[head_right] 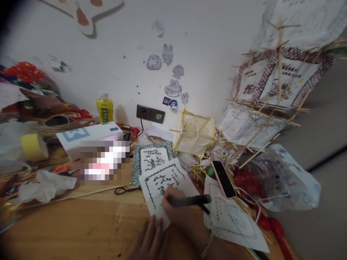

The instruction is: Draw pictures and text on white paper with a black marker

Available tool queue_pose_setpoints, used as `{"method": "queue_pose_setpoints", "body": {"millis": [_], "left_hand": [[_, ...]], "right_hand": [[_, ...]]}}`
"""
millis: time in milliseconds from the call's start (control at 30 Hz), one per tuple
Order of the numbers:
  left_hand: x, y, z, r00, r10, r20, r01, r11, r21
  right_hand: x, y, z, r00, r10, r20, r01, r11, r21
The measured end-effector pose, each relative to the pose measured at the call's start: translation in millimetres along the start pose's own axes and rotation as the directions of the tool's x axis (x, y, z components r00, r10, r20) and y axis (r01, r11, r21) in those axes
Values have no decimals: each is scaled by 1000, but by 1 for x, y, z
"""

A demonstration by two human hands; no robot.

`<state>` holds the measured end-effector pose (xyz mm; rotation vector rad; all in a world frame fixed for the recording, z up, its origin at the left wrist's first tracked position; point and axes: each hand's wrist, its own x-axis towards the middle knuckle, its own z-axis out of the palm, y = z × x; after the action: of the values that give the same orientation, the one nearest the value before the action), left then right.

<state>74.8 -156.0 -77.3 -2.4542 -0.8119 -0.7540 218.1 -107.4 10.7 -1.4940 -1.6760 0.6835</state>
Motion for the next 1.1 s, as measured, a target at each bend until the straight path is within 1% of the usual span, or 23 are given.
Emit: {"method": "queue_pose_setpoints", "body": {"millis": [167, 333, 467, 533, 667, 867, 1000, 1100], "left_hand": [[0, -4, -6, 999, 21, 32, -20, 999, -27], [1, -3, -10, 992, 46, 116, -39, 997, -59], [5, 0, -17, 988, -14, 155, 23, 998, -55], [8, 1, -19, 990, -41, 135, 49, 997, -59], [10, -1, -20, 999, -13, 51, 17, 997, -79], [9, 2, -19, 992, -56, 109, 62, 997, -48], [6, 1, -18, 999, 8, 41, -6, 999, -46], [5, -1, -20, 999, 29, 28, -27, 999, -43]], "right_hand": [[-1, 3, 4, 999, -17, 41, 17, 1000, 0], [0, 11, 8, 996, -23, 89, 29, 997, -66], [0, 16, 7, 991, -1, 137, 18, 993, -120], [0, 16, 6, 989, -6, 148, 24, 993, -115], [0, 11, 6, 988, -36, 150, 48, 996, -72], [0, 5, 5, 987, -20, 161, 38, 993, -109], [-1, 10, 2, 985, -27, 173, 54, 987, -152], [-2, 11, 0, 982, -27, 187, 58, 985, -163]]}}
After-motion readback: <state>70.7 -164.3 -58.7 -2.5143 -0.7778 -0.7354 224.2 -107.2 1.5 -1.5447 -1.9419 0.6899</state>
